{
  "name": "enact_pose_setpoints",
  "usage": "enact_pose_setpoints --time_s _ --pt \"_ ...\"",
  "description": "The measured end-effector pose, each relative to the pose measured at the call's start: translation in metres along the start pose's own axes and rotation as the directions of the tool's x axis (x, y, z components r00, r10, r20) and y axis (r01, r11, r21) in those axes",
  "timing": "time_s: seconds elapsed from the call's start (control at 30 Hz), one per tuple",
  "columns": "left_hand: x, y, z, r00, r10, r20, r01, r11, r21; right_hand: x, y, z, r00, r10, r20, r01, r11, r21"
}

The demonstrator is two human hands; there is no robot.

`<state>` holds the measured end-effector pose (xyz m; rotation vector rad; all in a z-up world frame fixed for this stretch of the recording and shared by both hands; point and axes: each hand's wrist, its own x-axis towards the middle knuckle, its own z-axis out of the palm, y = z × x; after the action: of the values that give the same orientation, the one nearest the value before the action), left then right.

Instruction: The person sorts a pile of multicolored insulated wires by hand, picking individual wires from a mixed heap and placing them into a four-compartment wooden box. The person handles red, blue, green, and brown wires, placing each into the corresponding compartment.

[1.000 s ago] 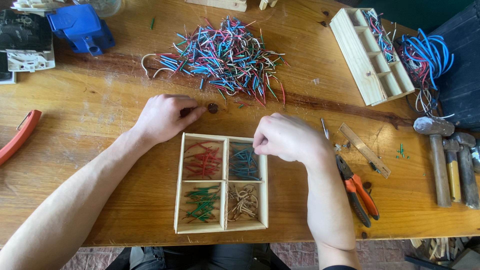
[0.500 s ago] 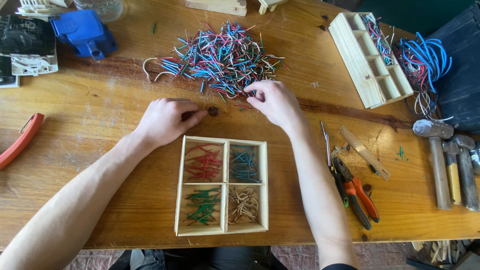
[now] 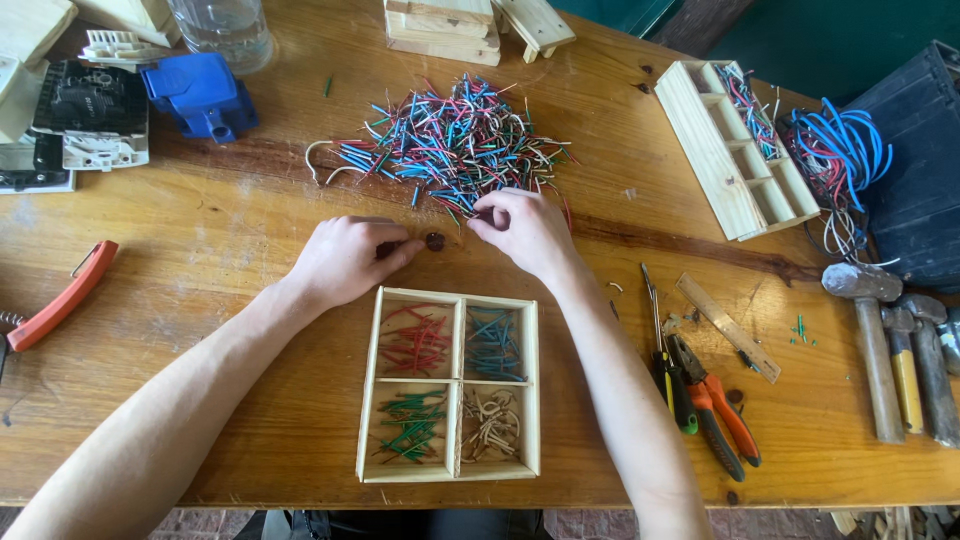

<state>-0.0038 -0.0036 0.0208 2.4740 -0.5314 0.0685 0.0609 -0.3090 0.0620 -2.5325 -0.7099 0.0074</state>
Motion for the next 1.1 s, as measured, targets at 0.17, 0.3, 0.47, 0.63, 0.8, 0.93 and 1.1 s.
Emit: enact_pose_setpoints --time_s 0.17,0.3,0.47,0.63,0.8,0.93,1.1 --pt "0.000 -0.002 0.002 1.000 0.009 0.001 -0.009 1.000 0.004 0.002 0.010 0.010 1.000 -0.001 -0.023 0.000 1.000 -0.004" --pt "0.000 -0.001 0.002 1.000 0.000 0.006 0.000 1.000 0.001 0.000 0.010 0.001 0.999 -0.004 -0.034 0.005 1.000 0.013" --pt "0.000 -0.001 0.000 1.000 0.004 0.013 -0.004 1.000 -0.003 0.001 0.013 -0.009 0.998 0.026 -0.062 -0.021 0.996 0.085" --pt "0.001 -0.001 0.000 1.000 -0.007 0.008 0.007 1.000 -0.017 -0.002 0.000 -0.032 0.995 0.029 -0.092 -0.016 0.990 0.142" --pt "0.002 -0.004 0.002 1.000 0.004 -0.001 -0.004 1.000 -0.002 -0.002 -0.006 -0.042 0.997 -0.007 -0.071 0.019 0.986 0.167" --pt "0.000 -0.002 0.001 1.000 0.012 -0.008 -0.012 1.000 0.004 -0.020 -0.038 -0.062 0.999 -0.026 0.033 0.019 0.978 0.210" --pt "0.000 -0.007 0.006 1.000 0.013 0.001 -0.013 1.000 0.011 -0.050 -0.140 -0.097 0.867 -0.159 0.472 0.029 0.962 0.271"
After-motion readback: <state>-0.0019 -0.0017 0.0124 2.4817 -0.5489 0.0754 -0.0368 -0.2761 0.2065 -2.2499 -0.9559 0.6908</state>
